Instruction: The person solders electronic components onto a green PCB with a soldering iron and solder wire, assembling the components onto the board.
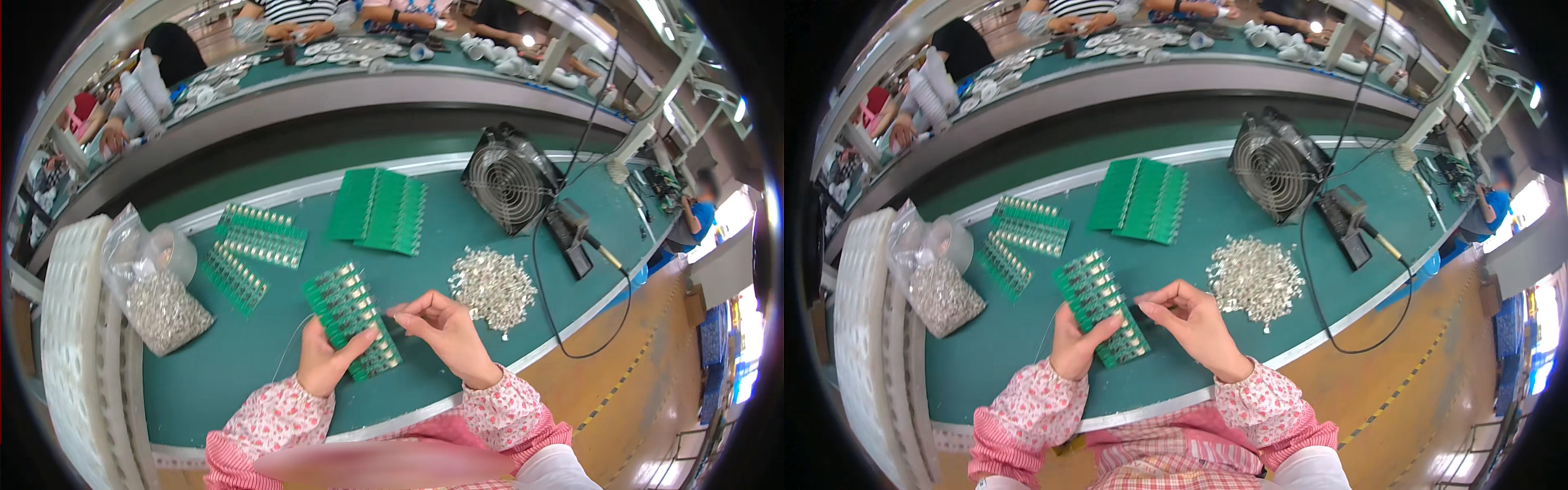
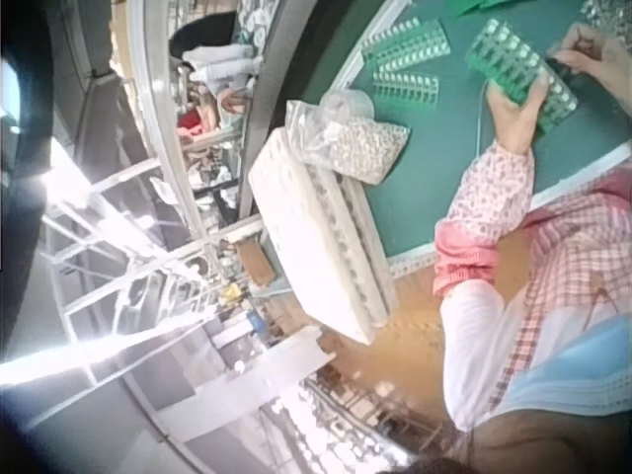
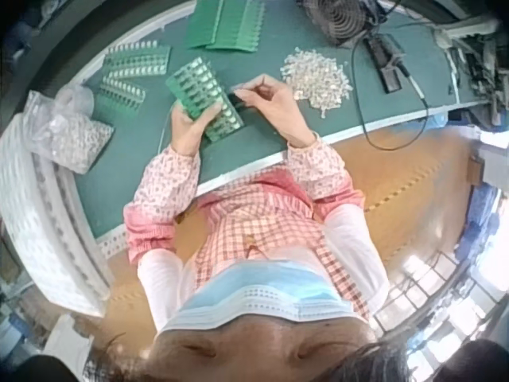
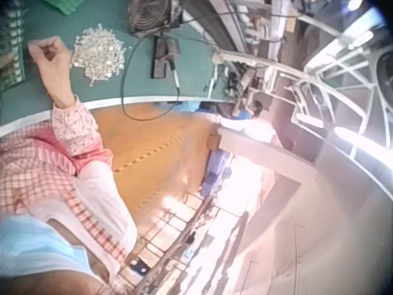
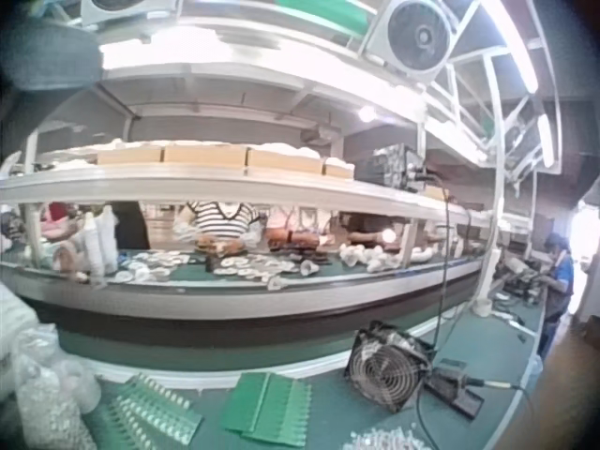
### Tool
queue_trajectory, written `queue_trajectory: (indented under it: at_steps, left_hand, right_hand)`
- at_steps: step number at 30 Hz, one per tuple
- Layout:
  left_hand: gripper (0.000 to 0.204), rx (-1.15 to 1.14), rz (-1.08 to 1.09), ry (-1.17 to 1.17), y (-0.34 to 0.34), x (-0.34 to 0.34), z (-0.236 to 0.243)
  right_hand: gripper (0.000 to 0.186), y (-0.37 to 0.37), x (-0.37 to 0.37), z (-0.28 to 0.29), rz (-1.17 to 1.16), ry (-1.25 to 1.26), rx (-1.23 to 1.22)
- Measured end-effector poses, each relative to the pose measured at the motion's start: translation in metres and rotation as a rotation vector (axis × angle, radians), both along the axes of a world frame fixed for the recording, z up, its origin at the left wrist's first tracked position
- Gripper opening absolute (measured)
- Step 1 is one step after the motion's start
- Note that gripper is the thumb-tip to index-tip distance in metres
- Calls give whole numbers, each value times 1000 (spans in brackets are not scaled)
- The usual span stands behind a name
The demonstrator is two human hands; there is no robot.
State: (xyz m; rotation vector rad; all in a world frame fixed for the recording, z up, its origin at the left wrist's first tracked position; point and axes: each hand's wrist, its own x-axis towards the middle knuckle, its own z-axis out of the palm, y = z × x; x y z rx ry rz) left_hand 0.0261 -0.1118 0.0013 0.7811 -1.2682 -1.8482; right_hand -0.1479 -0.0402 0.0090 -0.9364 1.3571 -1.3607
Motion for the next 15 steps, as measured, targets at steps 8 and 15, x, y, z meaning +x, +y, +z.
queue_trajectory:
  at_steps: [8, 15]
  left_hand:
    - [21, -19, 11, 9, -1, 5, -6]
    - [22, -138, 3, -81, 1, 4, -8]
  right_hand:
    - [15, -9, 23, -8, 67, -243, 64]
    - [16, -4, 32, -17, -29, -216, 20]
